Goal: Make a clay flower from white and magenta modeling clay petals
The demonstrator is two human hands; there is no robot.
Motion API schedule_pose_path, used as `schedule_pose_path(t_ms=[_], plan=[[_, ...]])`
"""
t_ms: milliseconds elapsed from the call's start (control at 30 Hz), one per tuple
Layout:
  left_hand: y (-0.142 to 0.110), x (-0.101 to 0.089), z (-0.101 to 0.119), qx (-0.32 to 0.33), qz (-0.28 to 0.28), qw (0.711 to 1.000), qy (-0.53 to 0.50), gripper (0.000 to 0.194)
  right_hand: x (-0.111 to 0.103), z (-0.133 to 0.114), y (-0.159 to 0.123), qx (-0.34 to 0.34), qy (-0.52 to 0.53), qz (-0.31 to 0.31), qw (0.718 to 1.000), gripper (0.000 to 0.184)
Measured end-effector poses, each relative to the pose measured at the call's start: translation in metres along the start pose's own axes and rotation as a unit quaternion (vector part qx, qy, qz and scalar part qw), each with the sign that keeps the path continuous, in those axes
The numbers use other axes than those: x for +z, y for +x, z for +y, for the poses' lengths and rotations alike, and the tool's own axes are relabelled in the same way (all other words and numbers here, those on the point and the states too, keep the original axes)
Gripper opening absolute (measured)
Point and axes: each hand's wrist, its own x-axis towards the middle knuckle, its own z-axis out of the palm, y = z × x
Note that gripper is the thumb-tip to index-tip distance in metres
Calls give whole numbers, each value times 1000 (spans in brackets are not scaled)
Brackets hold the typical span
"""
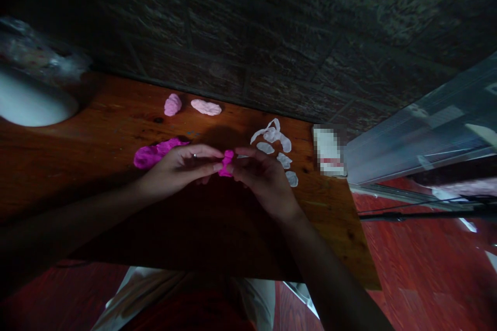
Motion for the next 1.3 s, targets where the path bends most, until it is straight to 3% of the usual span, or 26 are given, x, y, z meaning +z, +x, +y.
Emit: schedule_pose_path(t_ms=[400, 567, 1300], plan=[[0, 0, -1, -9, 8, 1000, 9, 17, 7, 1, -4, -63, -36, -20, 997, 28], [-1, 1, 0, -10, 8, 1000, 6, 17, 8, 1, -5, -56, -55, 9, 997, 18], [-1, 2, 0, -8, 4, 1000, 13, 17, 10, -1, -4, -51, -74, 21, 996, 18]])
